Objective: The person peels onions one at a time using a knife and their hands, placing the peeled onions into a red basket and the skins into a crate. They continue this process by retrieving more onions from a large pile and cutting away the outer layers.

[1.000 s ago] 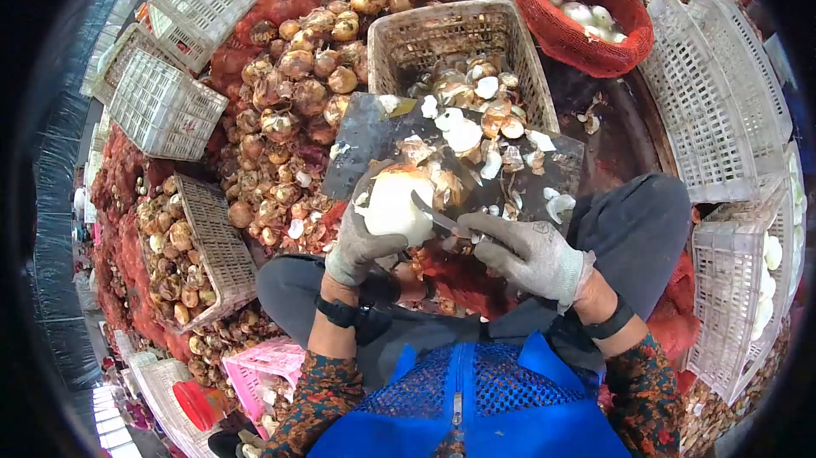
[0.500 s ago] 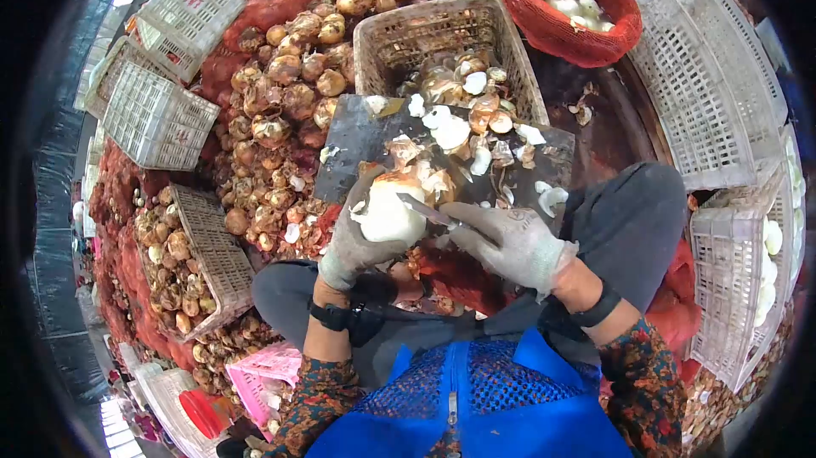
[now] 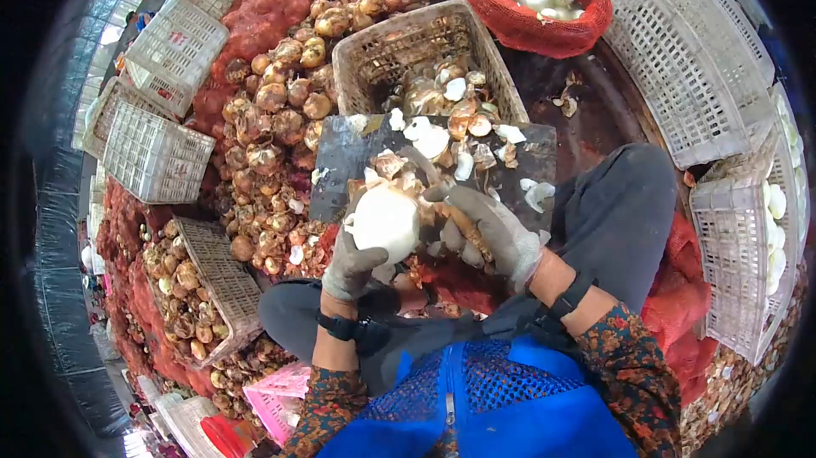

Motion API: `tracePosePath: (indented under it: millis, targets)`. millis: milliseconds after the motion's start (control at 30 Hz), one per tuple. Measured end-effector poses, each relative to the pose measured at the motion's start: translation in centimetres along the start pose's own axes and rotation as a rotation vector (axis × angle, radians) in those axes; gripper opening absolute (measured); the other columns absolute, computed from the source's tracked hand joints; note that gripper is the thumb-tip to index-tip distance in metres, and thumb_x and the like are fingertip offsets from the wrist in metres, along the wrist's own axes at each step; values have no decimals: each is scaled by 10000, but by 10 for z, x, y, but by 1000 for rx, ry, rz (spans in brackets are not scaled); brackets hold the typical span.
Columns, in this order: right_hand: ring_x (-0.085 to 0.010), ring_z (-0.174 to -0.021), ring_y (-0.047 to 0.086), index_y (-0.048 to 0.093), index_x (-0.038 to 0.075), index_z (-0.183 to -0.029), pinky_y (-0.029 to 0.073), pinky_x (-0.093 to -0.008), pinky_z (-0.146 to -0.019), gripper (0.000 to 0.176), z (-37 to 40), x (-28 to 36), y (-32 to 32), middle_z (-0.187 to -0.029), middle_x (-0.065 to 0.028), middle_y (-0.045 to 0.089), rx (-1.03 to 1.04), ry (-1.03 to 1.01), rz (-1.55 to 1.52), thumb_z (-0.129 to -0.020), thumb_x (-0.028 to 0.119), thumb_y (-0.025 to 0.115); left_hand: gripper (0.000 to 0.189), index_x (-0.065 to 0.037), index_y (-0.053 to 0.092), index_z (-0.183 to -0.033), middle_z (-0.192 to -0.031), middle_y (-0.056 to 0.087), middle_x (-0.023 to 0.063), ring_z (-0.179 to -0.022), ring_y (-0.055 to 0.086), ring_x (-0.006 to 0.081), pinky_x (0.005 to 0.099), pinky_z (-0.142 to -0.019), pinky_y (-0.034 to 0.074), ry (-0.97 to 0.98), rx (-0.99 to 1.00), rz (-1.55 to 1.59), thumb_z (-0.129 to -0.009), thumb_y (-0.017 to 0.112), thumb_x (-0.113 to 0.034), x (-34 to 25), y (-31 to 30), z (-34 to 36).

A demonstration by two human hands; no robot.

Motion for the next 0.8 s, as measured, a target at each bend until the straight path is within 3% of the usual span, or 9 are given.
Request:
tracePosePath:
  millis: [100, 133, 167, 233, 367, 533, 667, 767, 800]
  targets:
    - [-75, -465, 499, 522, 102, -1381, 419, -234, -448, 505, -6, 5, -3, -721, -27, 583, -135, -130, 471, -999, 432, 498, 920, -20, 410, -1437, -1272, 606, 96, -1117, 610, 207, 347, -972, 501, 51, 77, -129, -632, 833, -164, 20, -11, -7]
    - [-100, -552, 582, 516, 92, -1398, 480, -253, -515, 541, -7, 5, -4, -849, -62, 636, -199, -143, 604, -968, 416, 568, 923, -13, 412, -1434, -1275, 605, 96, -1123, 606, 206, 349, -979, 496, 93, 85, -203, -631, 840, -166, 19, -8, -9]
    - [-159, -735, 657, 524, 91, -1400, 545, -302, -675, 565, -12, 5, -5, -1002, -92, 681, -173, -401, 902, -939, 405, 614, 927, -7, 414, -1432, -1278, 605, 96, -1128, 601, 205, 350, -986, 492, 143, 95, -275, -629, 848, -168, 16, -3, -12]
    - [-345, -1045, 653, 543, 59, -1343, 505, -416, -926, 595, -23, -8, -7, -1098, -218, 681, -263, -408, 852, -894, 438, 639, 877, 3, 454, -1394, -1260, 616, 104, -1136, 590, 198, 347, -1010, 471, 239, 98, -379, -655, 876, -211, 13, 7, -9]
    - [-388, -992, 666, 638, 96, -1182, 524, -444, -895, 455, -28, -4, -4, -1034, -218, 689, -282, -392, 1010, -892, 446, 628, 618, -79, 549, -1277, -1207, 646, 47, -1109, 605, 164, 323, -1004, 476, 43, 301, -180, -753, 803, -285, 6, 24, -10]
    - [-344, -898, 689, 654, 65, -1105, 527, -439, -797, 434, -21, 18, 3, -913, -185, 693, -232, -382, 1074, -894, 442, 618, 1108, 8, 358, -1469, -1315, 583, 130, -1175, 573, 201, 343, -1014, 471, 90, 246, -241, -569, 953, -241, 21, 10, -11]
    - [-166, -792, 652, 651, -27, -1036, 524, -338, -694, 465, -30, 2, -12, -825, -108, 670, -279, -59, 525, -886, 412, 671, 1090, 10, 360, -1464, -1359, 557, 137, -1220, 550, 209, 356, -1033, 459, 182, 249, -281, -583, 947, -249, 20, 5, -14]
    - [-122, -678, 607, 661, -2, -1026, 493, -278, -589, 392, -35, -8, -14, -828, -54, 669, -311, -166, 240, -899, 368, 682, 1094, 12, 366, -1461, -1359, 556, 138, -1214, 555, 215, 355, -1035, 459, 261, 261, -313, -572, 951, -245, 20, 6, -18]
    - [-86, -610, 557, 667, 46, -995, 444, -237, -523, 296, -34, -14, -16, -795, -3, 634, -289, -43, 69, -912, 329, 683, 1088, 10, 379, -1452, -1362, 553, 138, -1222, 549, 224, 361, -1035, 458, 204, 260, -195, -564, 952, -251, 22, 10, -17]
Point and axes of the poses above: each hand's wrist, its own z-axis away from the middle knuckle, its own y-axis out of the palm, x = y × z, the point moved 4 cm from there along -z, towards the middle knuckle
